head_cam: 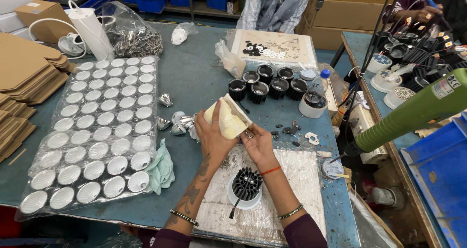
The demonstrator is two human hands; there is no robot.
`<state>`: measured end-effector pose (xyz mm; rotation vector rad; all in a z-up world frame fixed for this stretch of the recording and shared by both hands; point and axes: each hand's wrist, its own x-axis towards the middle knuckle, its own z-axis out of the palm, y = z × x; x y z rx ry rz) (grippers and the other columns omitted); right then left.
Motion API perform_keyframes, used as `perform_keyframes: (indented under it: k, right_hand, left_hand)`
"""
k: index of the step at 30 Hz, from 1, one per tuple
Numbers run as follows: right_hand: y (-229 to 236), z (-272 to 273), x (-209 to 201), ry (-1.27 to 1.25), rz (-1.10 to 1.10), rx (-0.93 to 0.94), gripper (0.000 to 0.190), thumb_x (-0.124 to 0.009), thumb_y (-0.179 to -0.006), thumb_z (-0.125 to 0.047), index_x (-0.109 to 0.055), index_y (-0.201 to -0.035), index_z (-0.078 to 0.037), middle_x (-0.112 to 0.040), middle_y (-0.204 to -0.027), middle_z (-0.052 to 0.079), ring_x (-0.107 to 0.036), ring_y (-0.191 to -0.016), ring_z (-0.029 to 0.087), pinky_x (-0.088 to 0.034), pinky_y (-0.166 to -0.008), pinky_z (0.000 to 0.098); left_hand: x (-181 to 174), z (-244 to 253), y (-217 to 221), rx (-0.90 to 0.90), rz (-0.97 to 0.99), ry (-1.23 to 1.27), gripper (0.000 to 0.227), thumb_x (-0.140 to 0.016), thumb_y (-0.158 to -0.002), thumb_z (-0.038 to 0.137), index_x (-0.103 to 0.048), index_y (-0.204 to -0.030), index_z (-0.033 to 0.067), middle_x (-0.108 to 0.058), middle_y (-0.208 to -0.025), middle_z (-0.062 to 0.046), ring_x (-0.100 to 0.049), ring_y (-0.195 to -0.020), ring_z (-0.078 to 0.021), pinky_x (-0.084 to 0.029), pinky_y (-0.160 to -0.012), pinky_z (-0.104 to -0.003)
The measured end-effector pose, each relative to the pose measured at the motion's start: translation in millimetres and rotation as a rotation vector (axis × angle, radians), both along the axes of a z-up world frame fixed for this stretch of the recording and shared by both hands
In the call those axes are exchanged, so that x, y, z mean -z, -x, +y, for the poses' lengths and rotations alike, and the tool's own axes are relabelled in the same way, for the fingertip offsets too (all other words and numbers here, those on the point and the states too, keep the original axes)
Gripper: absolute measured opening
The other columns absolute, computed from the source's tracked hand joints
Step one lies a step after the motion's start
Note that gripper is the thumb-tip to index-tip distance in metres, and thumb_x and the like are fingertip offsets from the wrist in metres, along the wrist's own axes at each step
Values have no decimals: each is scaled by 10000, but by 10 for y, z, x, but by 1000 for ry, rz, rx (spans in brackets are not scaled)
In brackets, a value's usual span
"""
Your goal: The person uses a green electric screwdriver to fasten screws into a black finned motor component. They repeatedly pick up screws, align the tool, and drive the screws into the component while holding it steady with the other hand.
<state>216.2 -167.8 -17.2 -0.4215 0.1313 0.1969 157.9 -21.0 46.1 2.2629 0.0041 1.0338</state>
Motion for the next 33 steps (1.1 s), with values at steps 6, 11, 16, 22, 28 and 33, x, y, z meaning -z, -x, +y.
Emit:
perform_keyframes:
  k: [6,11,16,22,28,33]
  right_hand:
    - [92,-138,-326,42,-14,24,312,-475,-988,-55,-536,-1154,203,-609,-1173,264,-642,-1150,361,-562,-1059,391]
    - [23,-274,-230,-6,35,28,300,-457,-1004,2,-536,-1203,212,-586,-1209,280,-664,-1125,366,-586,-1031,383]
    - [-233,-447,156,41,110,76,296,-459,-984,5,-570,-1206,167,-650,-1144,276,-680,-1059,330,-581,-973,344]
    - [-296,-450,329,167,55,29,295,-531,-964,47,-551,-1244,138,-602,-1140,216,-643,-997,282,-568,-929,336]
    - [-164,-348,114,275,66,38,331,-480,-924,89,-535,-1237,183,-575,-1243,249,-644,-1130,309,-607,-993,325]
    - [-304,-483,313,298,48,110,237,-500,-956,73,-582,-1167,142,-623,-1143,181,-647,-1009,256,-600,-916,315]
  left_hand:
    - [40,19,-125,191,65,397,1367,-1002,-469,291,-230,-1588,148,-400,-1405,-228,-446,-1322,-413,-436,-1096,-503]
    - [24,15,-305,275,-61,411,1371,-1044,-554,316,-203,-1616,110,-369,-1552,-250,-395,-1440,-427,-381,-1177,-515]
    - [-59,105,-559,592,80,405,1317,-926,-578,178,-158,-1648,213,-350,-1575,-258,-437,-1449,-440,-441,-1156,-496]
    - [-1,236,-712,698,435,-50,1280,-853,-568,120,-176,-1625,371,-291,-1585,-303,-388,-1431,-501,-455,-1123,-490]
    - [120,292,-653,586,641,-385,1267,-852,-582,77,-156,-1595,389,-259,-1592,-287,-318,-1471,-459,-242,-1234,-507]
    - [88,523,-221,583,456,-163,1051,-728,-682,-49,-274,-1575,268,-354,-1569,-229,-378,-1434,-432,-307,-1198,-466]
